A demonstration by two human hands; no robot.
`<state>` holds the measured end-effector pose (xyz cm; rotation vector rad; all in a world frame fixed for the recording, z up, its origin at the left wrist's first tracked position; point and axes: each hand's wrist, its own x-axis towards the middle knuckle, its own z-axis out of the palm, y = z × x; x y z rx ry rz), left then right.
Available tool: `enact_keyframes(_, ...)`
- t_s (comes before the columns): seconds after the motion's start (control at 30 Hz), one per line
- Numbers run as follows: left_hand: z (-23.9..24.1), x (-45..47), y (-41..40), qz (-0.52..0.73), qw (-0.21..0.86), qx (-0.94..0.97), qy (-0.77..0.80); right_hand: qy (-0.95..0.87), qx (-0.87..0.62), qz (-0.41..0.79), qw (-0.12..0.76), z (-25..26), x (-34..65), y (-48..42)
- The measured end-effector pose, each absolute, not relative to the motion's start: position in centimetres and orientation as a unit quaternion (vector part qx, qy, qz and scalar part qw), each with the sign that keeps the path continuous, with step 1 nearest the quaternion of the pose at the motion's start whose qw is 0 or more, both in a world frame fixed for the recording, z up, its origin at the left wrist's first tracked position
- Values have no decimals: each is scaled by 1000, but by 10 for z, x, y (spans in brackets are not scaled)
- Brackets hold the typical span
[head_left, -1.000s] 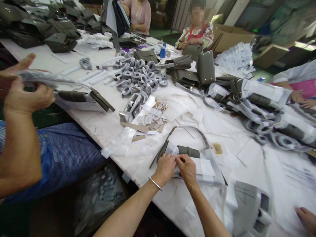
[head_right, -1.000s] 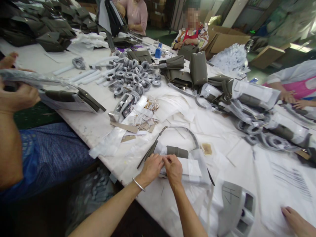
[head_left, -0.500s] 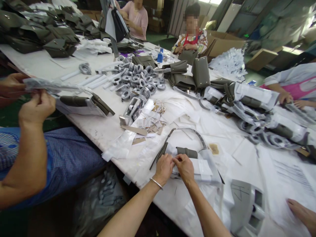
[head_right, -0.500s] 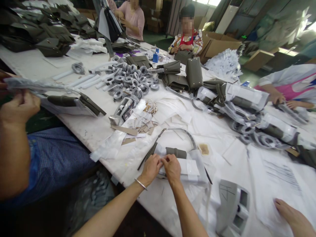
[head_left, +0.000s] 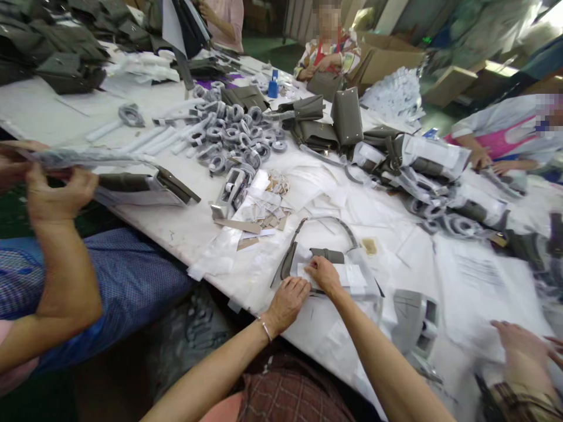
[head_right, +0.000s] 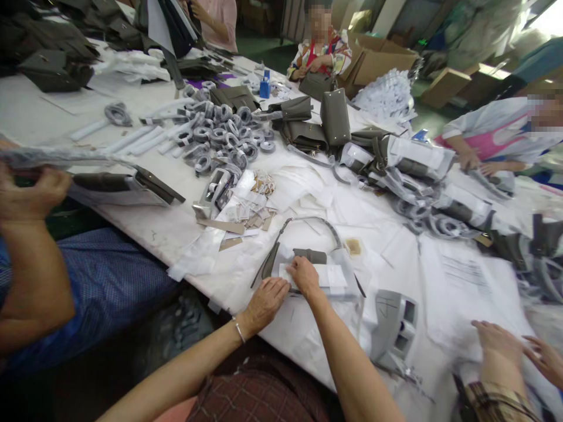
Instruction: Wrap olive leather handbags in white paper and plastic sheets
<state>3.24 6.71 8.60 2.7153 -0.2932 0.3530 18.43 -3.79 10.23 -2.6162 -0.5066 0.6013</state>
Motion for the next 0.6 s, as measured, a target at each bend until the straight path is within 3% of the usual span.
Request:
enact_keyframes(0.13,84,27,65,100,156,977,-106,-178,-935,221,211,101,186,-40)
enact_keyframes(0.4,85,33,71,87,188,972,-109,-175,-921,218,272,93,182,-60)
enact_keyframes(0.6,95,42,59,83,124,984,-96,-191,-913,228,278,91,187,-53)
